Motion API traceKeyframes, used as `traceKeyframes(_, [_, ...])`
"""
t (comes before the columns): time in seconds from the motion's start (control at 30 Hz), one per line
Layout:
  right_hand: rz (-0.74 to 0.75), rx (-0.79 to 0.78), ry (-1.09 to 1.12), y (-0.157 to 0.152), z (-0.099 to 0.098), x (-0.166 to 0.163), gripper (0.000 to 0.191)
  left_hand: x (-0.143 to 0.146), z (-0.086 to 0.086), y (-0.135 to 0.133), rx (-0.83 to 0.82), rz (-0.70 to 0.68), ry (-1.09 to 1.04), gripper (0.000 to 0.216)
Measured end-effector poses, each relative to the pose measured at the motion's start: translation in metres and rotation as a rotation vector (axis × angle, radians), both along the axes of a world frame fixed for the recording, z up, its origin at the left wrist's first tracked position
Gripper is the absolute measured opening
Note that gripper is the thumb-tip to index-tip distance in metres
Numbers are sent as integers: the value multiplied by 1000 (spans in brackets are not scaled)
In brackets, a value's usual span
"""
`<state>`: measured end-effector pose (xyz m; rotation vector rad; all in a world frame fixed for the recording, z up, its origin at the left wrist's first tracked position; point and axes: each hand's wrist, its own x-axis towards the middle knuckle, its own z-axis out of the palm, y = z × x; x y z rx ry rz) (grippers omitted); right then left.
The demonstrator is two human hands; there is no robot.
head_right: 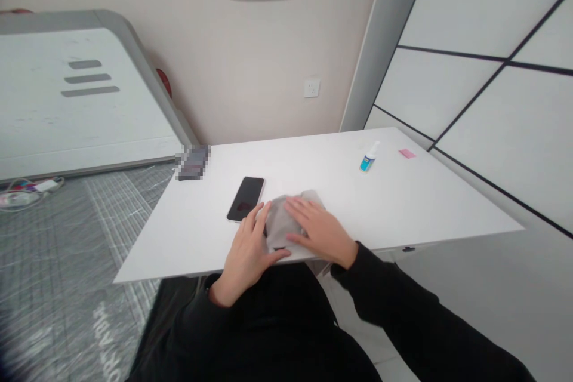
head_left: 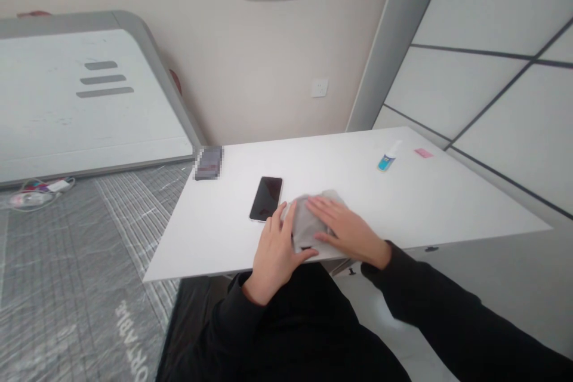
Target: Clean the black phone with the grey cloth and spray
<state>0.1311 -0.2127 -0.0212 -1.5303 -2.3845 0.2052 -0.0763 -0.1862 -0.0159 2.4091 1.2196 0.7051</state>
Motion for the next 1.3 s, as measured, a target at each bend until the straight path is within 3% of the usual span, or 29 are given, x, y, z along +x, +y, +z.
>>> traceKeyframes(0.1, [-82, 16, -1, -2, -1, -2, 95, 0, 0, 0, -2, -3, -6, 112])
traceKeyframes(0.2, [114, -33, 30, -10, 1, -10, 106, 0, 1, 0, -31, -7, -6, 112])
traceKeyframes(0.27, [138, -64, 34, -13, 4, -10, 95, 0, 1, 0, -24, -3, -5, 113])
traceKeyframes(0.33, [42, -59, 25, -11, 6, -6, 84, 0, 1, 1, -3, -1, -4, 113])
traceKeyframes(0.4, [10, -42, 33, -11, 7, -3, 87, 0, 2, 1, -6, -7, -3, 112])
traceKeyframes(0.53, [256, -92, 91, -14, 6, 1, 93, 0, 4, 1, -51, -11, 11, 106])
traceKeyframes(0.63, [140, -76, 73, -12, 5, 12, 81, 0, 5, 1, -32, -4, 8, 111])
traceKeyframes(0.7, [43, -45, 42, -12, 5, 17, 84, 0, 5, 1, -22, -6, 6, 113])
traceKeyframes(0.8, [167, -68, 29, -16, 5, 16, 99, 0, 5, 1, -31, -18, 18, 111])
traceKeyframes(0.87, [234, -92, 35, -17, 5, 15, 99, 0, 4, 1, -27, -20, 14, 111])
traceKeyframes(0.97, [70, -78, 42, -14, 7, 17, 87, 0, 3, 1, -5, -4, -2, 113])
traceKeyframes(1.03, [41, -66, 60, -12, 8, 16, 90, 0, 3, 1, -9, -5, 1, 114])
traceKeyframes(1.17, [234, -109, 84, -9, 7, 9, 98, 0, 3, 2, -33, -20, 17, 110])
traceKeyframes(1.3, [16, -39, 30, -5, 6, 9, 84, 0, 3, 1, -22, -4, 0, 111])
